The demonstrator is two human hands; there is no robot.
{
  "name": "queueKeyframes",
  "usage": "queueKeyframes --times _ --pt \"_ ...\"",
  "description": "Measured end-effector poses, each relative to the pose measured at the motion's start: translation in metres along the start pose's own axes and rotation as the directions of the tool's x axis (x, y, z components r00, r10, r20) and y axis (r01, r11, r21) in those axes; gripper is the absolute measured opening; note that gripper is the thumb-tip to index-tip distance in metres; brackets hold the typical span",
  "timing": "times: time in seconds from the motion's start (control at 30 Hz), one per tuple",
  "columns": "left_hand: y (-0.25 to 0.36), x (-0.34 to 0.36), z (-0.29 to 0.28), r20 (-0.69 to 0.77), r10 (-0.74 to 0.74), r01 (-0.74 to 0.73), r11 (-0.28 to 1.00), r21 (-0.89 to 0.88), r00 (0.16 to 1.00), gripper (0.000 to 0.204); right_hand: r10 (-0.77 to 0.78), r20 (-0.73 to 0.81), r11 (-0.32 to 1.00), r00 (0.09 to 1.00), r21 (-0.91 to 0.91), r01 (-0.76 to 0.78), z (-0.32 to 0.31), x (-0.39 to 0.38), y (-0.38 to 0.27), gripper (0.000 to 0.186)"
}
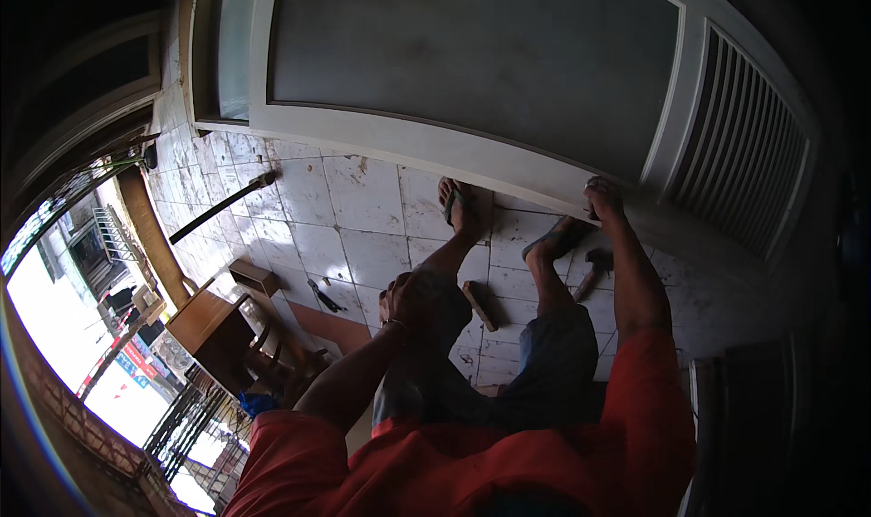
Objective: The person uses a hammer and a screwdriver to work on the hinges and edges of a wooden door that is lying on the floor.
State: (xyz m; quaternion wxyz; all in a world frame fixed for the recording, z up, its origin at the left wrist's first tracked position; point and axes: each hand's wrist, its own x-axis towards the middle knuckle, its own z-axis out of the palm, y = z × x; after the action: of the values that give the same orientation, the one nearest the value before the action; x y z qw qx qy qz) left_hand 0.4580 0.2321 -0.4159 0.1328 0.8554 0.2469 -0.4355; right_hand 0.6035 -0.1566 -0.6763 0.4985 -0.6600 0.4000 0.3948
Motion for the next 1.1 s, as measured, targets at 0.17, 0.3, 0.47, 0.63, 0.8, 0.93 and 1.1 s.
queueKeyframes --times 0.17,0.3,0.47,0.63,0.8,0.93,1.1 --pt "-0.003 0.007 0.006 -0.067 0.075 -0.073 0.997 0.027 0.995 0.061 -0.108 0.074 0.994 0.991 -0.014 0.109 -0.009 -0.030 -0.026 0.011" --pt "0.011 0.016 -0.007 0.029 0.112 -0.113 0.992 0.048 0.993 0.068 -0.087 0.059 0.987 0.994 -0.127 0.094 -0.028 -0.057 -0.034 0.013" --pt "0.015 0.109 0.009 0.306 -0.077 0.276 0.673 -0.687 0.949 0.090 -0.040 0.046 0.998 0.998 -0.056 0.042 -0.040 -0.135 -0.091 0.015" --pt "0.070 0.144 0.017 0.156 0.242 0.257 -0.473 -0.843 0.958 0.097 -0.060 0.027 0.998 0.998 -0.034 0.061 -0.062 -0.193 -0.142 0.019" --pt "0.127 0.126 -0.050 -0.076 0.566 0.389 -0.653 -0.650 0.821 0.070 -0.078 -0.032 0.997 0.996 -0.005 0.078 -0.077 -0.229 -0.167 0.027" --pt "0.165 0.104 -0.095 0.018 0.395 0.277 -0.611 -0.741 0.919 0.050 -0.187 -0.041 0.977 0.982 -0.114 0.181 -0.092 -0.240 -0.178 0.040" --pt "0.180 0.070 -0.153 0.000 0.415 0.259 -0.569 -0.781 0.910 0.044 -0.532 -0.322 0.788 0.783 -0.527 0.318 -0.092 -0.333 -0.205 0.072"
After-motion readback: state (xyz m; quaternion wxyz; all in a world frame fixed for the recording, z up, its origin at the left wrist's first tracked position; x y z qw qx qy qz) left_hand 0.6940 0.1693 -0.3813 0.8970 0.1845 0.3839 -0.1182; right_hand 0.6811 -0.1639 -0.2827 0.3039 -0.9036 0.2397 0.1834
